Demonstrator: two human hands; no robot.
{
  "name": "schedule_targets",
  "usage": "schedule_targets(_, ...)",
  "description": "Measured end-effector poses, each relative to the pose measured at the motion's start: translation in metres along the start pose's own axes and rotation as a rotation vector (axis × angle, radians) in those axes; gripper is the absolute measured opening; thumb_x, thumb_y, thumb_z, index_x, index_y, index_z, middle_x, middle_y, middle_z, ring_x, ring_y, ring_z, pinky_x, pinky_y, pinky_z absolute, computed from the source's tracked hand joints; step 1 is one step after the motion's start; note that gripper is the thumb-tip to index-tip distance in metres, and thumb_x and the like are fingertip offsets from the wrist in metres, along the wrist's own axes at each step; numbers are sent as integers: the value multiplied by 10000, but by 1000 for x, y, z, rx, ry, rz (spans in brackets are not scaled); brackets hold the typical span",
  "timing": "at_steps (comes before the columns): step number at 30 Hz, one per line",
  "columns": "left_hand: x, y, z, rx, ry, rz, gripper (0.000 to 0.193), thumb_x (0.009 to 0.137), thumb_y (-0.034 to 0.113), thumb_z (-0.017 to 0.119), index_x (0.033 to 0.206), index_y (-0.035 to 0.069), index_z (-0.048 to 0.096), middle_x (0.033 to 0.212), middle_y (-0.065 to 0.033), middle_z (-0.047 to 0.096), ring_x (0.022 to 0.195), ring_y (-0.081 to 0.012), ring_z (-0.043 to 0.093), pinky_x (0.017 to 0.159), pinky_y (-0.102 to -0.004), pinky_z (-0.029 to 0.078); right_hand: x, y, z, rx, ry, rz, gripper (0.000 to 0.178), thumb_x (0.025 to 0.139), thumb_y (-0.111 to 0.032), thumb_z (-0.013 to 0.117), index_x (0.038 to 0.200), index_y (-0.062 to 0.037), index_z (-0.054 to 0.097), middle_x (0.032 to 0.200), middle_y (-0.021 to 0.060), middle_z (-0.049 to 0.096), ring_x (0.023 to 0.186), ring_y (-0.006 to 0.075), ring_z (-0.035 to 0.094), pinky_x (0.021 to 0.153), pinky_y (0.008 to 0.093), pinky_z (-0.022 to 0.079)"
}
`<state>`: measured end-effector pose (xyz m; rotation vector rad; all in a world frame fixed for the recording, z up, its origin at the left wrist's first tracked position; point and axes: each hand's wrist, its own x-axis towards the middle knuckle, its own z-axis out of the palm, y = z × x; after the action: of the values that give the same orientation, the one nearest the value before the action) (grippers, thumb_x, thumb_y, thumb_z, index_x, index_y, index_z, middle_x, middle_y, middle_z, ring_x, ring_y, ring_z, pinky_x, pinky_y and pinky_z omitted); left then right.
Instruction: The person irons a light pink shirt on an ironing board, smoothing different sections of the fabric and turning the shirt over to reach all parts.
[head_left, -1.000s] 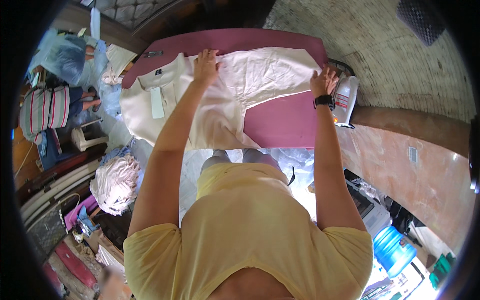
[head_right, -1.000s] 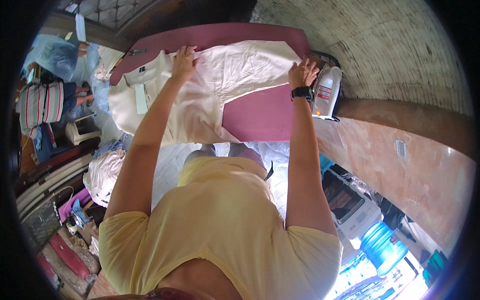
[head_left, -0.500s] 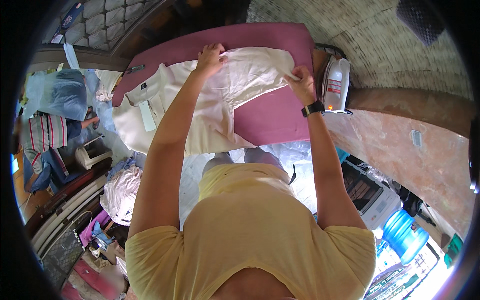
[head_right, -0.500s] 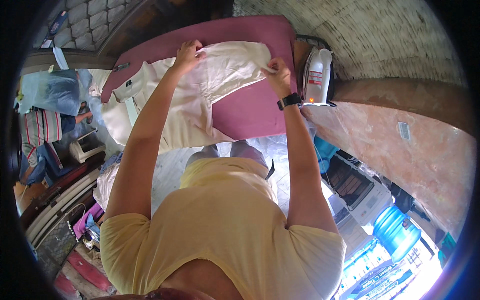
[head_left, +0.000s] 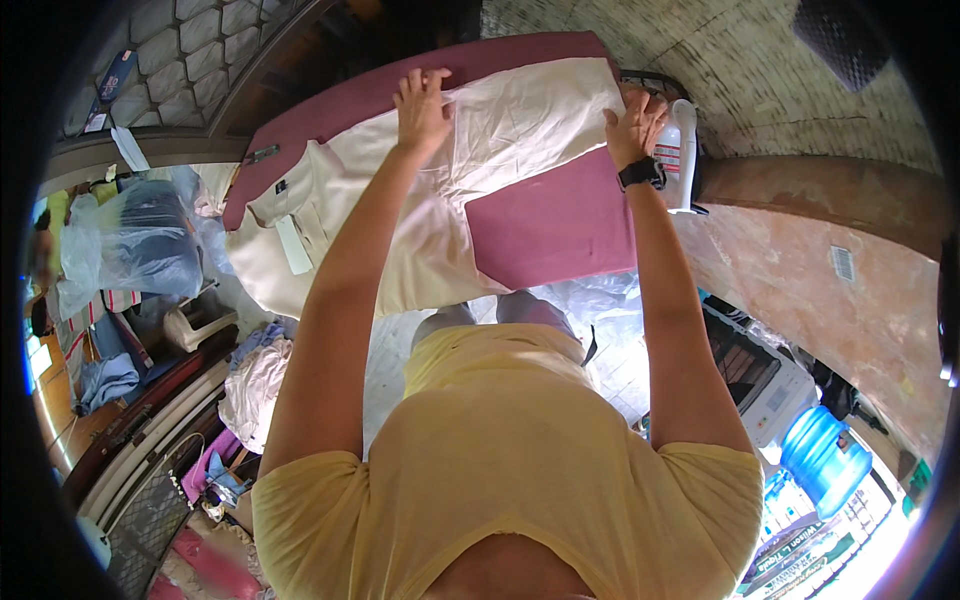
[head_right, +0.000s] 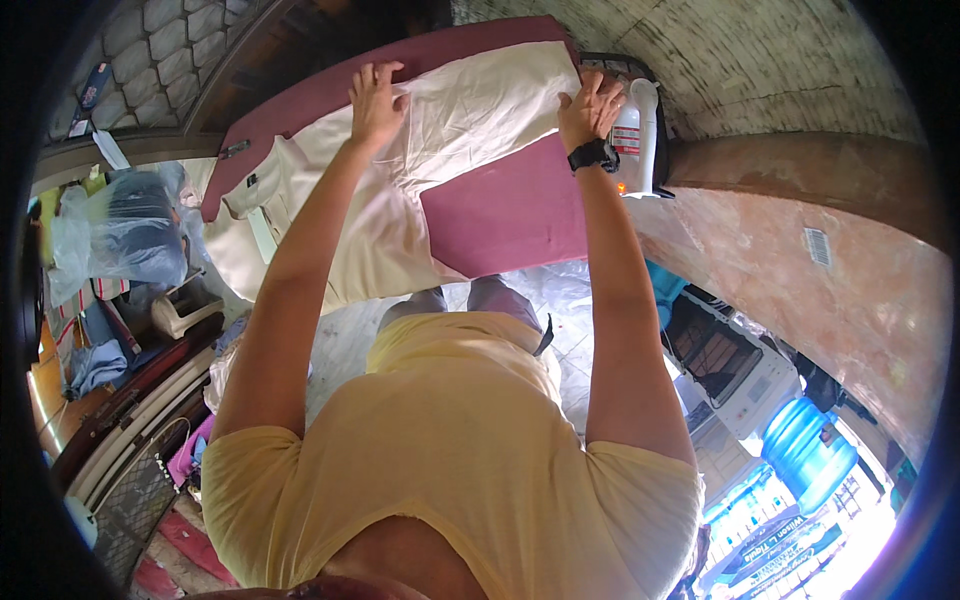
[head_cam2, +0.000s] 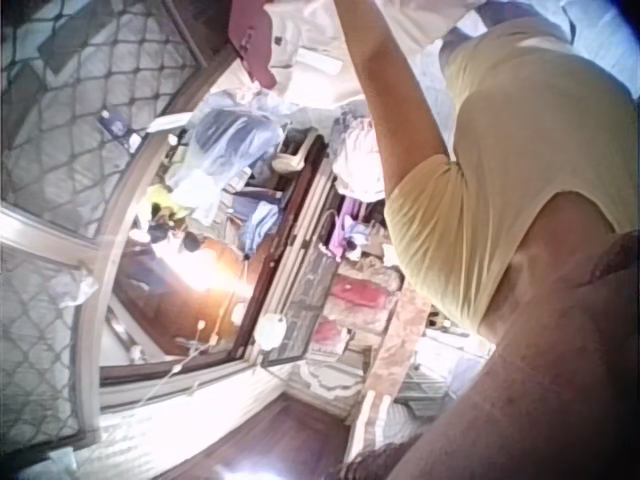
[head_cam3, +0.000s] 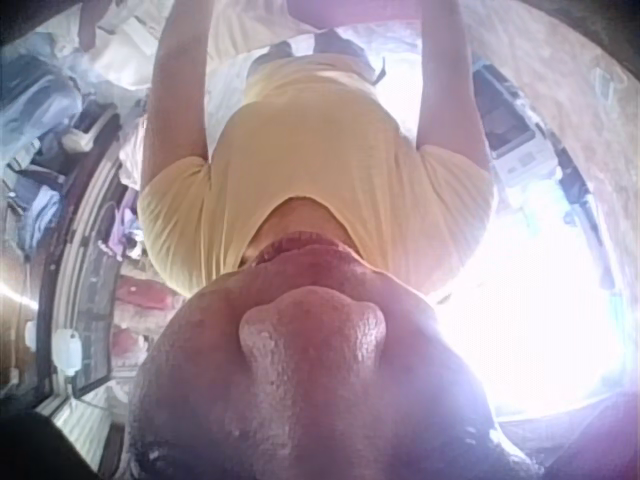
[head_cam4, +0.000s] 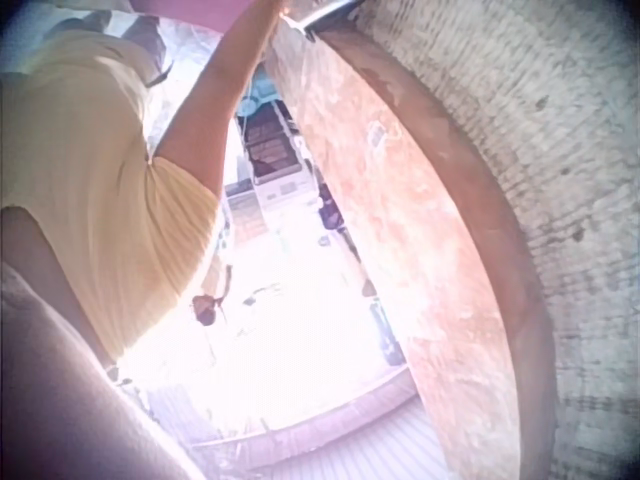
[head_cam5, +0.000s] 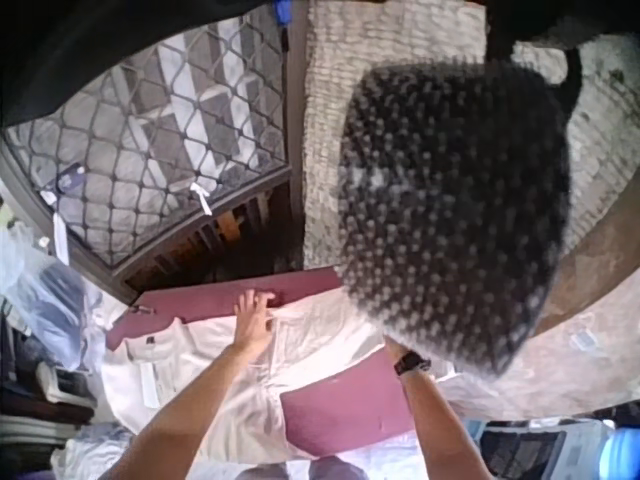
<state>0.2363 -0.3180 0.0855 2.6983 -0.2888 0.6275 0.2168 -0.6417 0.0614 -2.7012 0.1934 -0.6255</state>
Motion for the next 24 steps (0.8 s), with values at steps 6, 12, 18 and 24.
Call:
schedule_targets(6, -123, 63, -35, -134, -521, 95, 541, 698, 198, 771, 1173, 97, 532, 1150, -142, 477, 1084, -326, 511, 827, -477, 468, -30, -21, -13, -186, -164, -32, 440, 751, -84, 681, 1167, -143, 554, 1208, 161, 484, 1108, 409, 485, 877, 514, 457)
schedule_targets(12, -154, 57, -35, -98, -615, 118, 662, 744, -48, 651, 1348, 129, 447, 1285, -154, 418, 1128, -328, 491, 889, -466, 492, -26, 3, 1, -187, -292, -179, 314, 761, -53, 626, 1062, -142, 624, 1159, 114, 529, 1083, 345, 511, 833, 474, 484)
schedule_targets(18, -127, 51, -60, -145, -714, 106, 578, 820, 140, 702, 1350, 198, 480, 1402, -109, 413, 1204, -317, 464, 935, -480, 436, 5, 34, -56, -663, 110, 45, 552, 874, -492, 633, 1209, -63, 544, 1266, 201, 544, 1103, 425, 523, 921, 502, 433)
schedule_targets(24, -92, 40, -20, -267, -513, 151, 381, 871, 288, 703, 1221, 168, 612, 1356, -37, 502, 1213, -278, 464, 970, -467, 407, 24, 138, -54, 35, -327, 338, 724, 854, -658, 603, 1091, 25, 643, 918, 222, 687, 854, 335, 677, 755, 467, 527)
